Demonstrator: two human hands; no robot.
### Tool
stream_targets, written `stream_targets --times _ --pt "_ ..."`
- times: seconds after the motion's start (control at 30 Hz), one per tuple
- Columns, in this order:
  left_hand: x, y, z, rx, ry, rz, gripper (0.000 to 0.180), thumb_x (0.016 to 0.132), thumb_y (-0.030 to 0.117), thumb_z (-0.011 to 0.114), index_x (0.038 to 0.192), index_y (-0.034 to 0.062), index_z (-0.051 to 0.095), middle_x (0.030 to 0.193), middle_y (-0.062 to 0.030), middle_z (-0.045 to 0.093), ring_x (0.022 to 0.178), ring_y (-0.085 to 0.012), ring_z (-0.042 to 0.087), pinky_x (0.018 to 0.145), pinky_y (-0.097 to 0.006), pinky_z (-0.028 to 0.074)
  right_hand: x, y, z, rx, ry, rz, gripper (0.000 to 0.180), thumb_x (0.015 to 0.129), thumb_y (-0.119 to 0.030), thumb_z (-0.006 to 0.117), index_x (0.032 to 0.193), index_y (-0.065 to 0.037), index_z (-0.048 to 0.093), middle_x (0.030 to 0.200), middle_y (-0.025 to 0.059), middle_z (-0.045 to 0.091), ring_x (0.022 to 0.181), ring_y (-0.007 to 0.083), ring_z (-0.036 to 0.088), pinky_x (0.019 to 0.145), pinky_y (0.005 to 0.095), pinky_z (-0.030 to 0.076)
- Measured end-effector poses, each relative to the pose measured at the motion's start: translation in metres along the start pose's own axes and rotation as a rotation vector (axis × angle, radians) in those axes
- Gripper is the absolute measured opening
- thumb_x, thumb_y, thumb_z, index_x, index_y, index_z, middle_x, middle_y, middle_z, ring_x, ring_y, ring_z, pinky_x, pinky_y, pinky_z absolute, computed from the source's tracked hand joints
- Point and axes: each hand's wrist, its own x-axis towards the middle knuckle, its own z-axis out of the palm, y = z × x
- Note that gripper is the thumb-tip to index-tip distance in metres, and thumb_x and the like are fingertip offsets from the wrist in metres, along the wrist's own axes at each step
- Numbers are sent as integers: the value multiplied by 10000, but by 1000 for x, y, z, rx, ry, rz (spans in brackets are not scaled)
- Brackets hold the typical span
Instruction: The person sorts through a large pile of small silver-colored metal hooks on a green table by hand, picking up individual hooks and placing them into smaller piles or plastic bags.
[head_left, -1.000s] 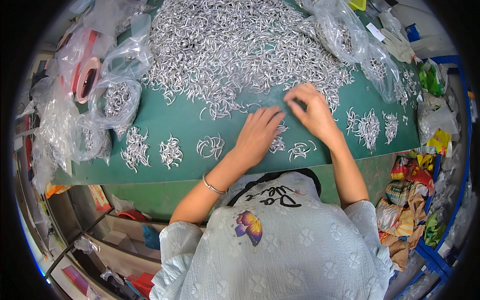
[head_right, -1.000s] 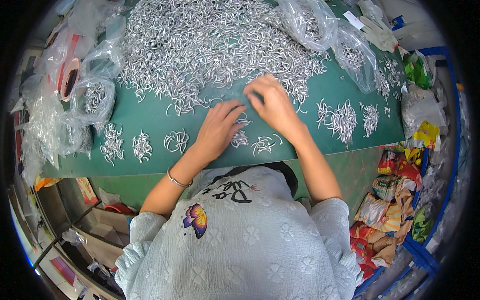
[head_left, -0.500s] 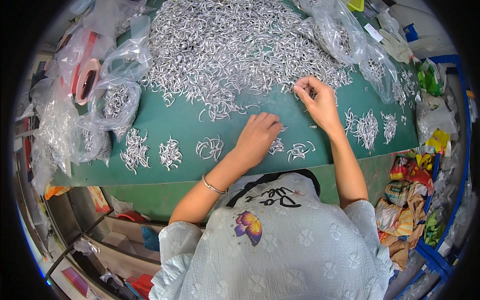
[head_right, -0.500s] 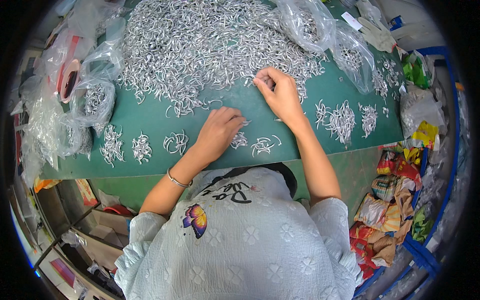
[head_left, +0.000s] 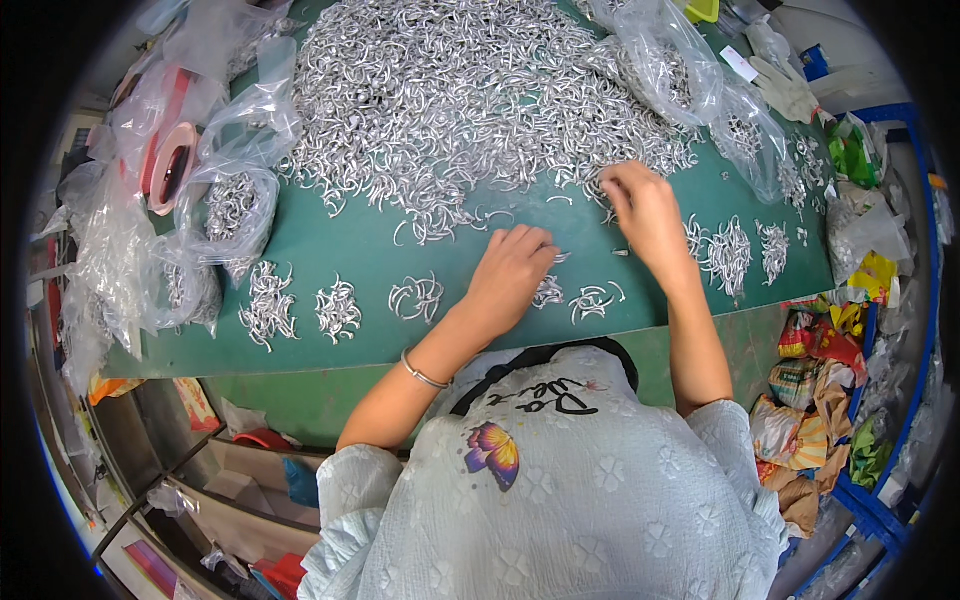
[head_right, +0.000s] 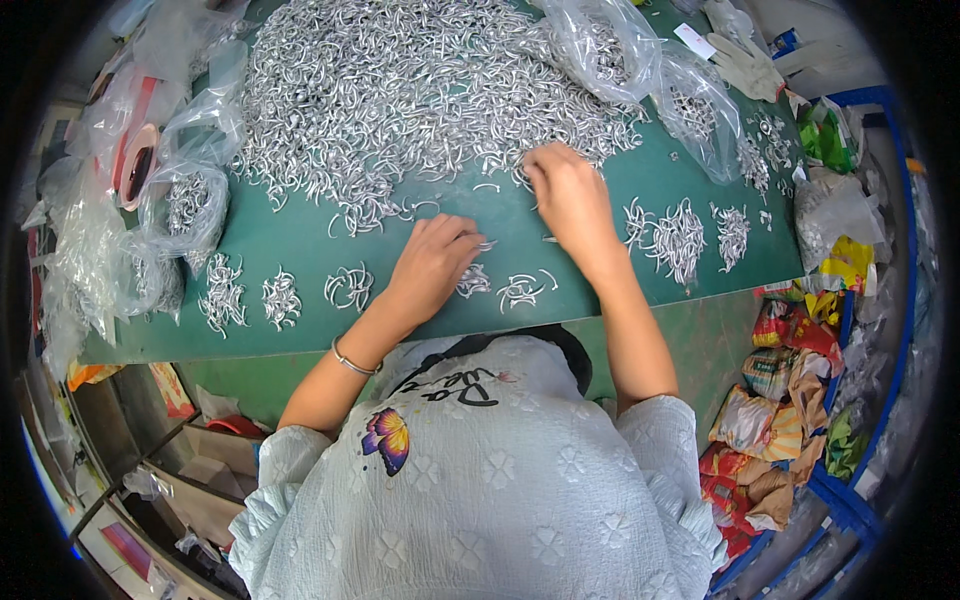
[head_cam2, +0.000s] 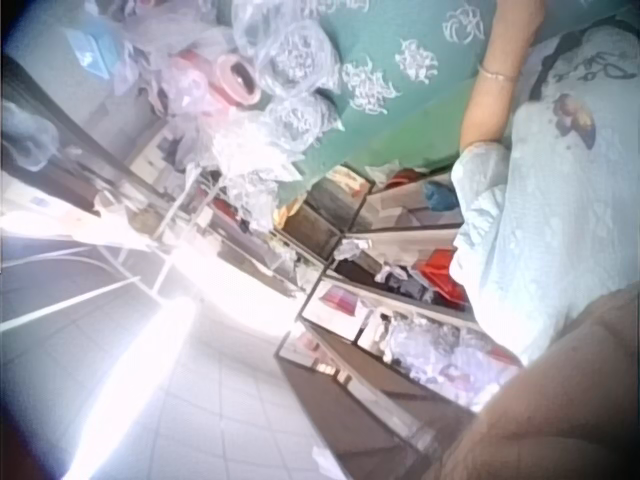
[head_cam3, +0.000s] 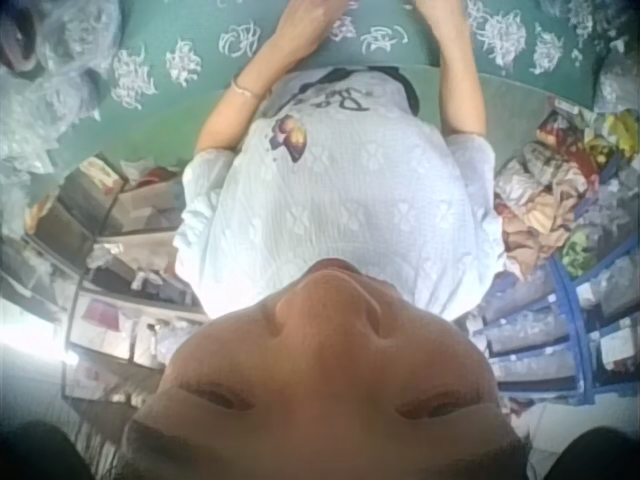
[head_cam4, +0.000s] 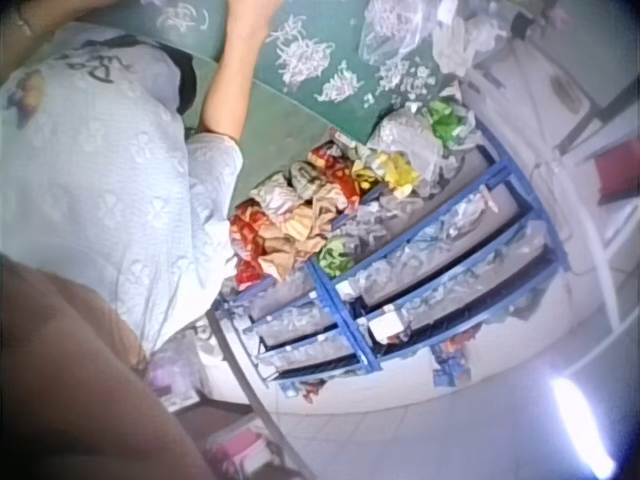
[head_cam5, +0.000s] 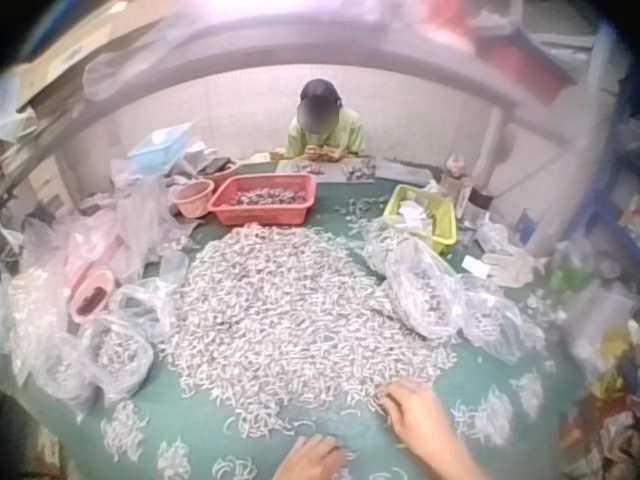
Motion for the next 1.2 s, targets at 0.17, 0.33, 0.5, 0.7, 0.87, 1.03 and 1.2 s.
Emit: stream_targets --times 0.17,0.33,0.5,0.7,0.87,1.03,1.2 --pt "1 0 1 -6 -10 -3 195 791 45 678 984 35 656 1017 -61 588 930 -250 541 793 -365 401 -11 -7 34 -121 -86 -231 90 808 -66 652 881 -17 632 878 129 580 896 333 568 771 425 473" --pt "1 6 -1 -11 98 -46 177 787 39 677 961 41 650 1035 -70 594 961 -263 545 807 -389 401 -16 -14 17 173 -485 -171 113 804 -34 638 914 -9 628 910 135 604 943 323 567 812 419 468" --pt "0 0 3 -14 81 26 139 786 39 674 918 43 631 1047 -72 598 979 -253 548 825 -398 395 10 -15 29 190 -203 -222 147 791 -28 649 937 -21 643 970 118 618 983 317 559 857 407 460" --pt "0 2 4 1 27 18 108 799 41 662 898 43 620 1030 -55 601 954 -229 552 811 -372 384 23 -8 53 -27 -112 -423 137 773 -73 702 895 -53 642 979 78 534 950 280 506 845 380 389" --pt "-1 1 4 2 45 22 114 795 45 668 899 44 620 1008 -51 596 933 -229 550 796 -372 383 15 0 23 314 -237 -50 71 835 -67 679 881 -19 655 876 71 562 758 194 526 695 321 426" --pt "-2 0 5 -5 34 23 127 788 40 675 903 50 623 998 -45 595 925 -230 551 803 -374 386 6 -4 27 218 -333 -2 111 865 -72 649 874 38 662 782 118 635 628 197 573 599 321 449" --pt "-1 1 1 -26 14 -1 133 793 31 669 918 62 631 996 -46 596 943 -231 555 828 -378 393 22 -5 15 34 -216 52 115 846 -94 649 891 1 695 910 168 682 869 346 652 771 419 512"
